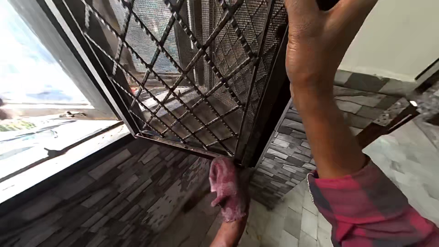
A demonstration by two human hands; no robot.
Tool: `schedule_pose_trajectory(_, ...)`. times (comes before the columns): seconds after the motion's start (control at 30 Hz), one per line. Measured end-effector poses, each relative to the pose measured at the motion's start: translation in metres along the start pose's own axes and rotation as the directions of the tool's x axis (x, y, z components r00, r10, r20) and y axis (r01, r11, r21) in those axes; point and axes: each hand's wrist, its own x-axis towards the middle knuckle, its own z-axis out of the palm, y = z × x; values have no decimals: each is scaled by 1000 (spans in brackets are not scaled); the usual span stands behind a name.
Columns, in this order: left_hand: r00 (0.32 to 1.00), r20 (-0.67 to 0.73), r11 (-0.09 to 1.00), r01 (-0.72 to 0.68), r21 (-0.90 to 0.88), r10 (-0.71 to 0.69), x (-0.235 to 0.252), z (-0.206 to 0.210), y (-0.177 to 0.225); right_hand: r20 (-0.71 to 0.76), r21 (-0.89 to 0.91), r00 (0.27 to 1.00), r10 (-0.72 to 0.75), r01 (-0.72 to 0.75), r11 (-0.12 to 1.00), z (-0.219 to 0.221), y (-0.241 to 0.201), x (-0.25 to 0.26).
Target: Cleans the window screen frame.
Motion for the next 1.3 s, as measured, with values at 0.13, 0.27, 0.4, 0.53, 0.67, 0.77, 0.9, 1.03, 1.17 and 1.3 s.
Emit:
schedule_pose_trajectory(0.13,988,119,932,-134,338,99,-24,24,-3,-12,2,1000,27,-27,1000,4,5,1)
schedule_pose_trajectory(0.27,889,410,820,-385,423,205,-48,28,9,-12,16,1000,23,-23,1000,5,12,4)
schedule_pose_trajectory(0.4,880,474,915,204,-348,-16,-59,41,-4,-2,81,1000,-16,16,997,6,12,4)
schedule_pose_trajectory(0.53,925,371,995,-53,-82,80,-45,16,10,-36,94,999,-2,5,996,5,5,1)
schedule_pose_trajectory(0.67,941,225,908,-310,282,252,-22,9,11,-29,86,1000,10,-7,996,4,4,-1)
schedule_pose_trajectory(0.77,874,220,811,-485,327,433,2,16,-9,-24,76,1000,12,-10,997,4,3,-2)
schedule_pose_trajectory(0.9,836,286,841,-521,147,468,24,4,61,-22,65,999,37,-36,997,4,1,-3)
schedule_pose_trajectory(1.03,872,239,904,-419,-84,427,39,16,73,7,76,998,66,-66,995,4,1,-5)
schedule_pose_trajectory(1.17,868,287,913,-397,-88,405,25,0,55,69,26,995,77,-79,997,-2,5,-3)
schedule_pose_trajectory(1.3,874,305,899,-426,104,379,15,-18,19,115,-39,991,70,-66,997,-5,2,-4)
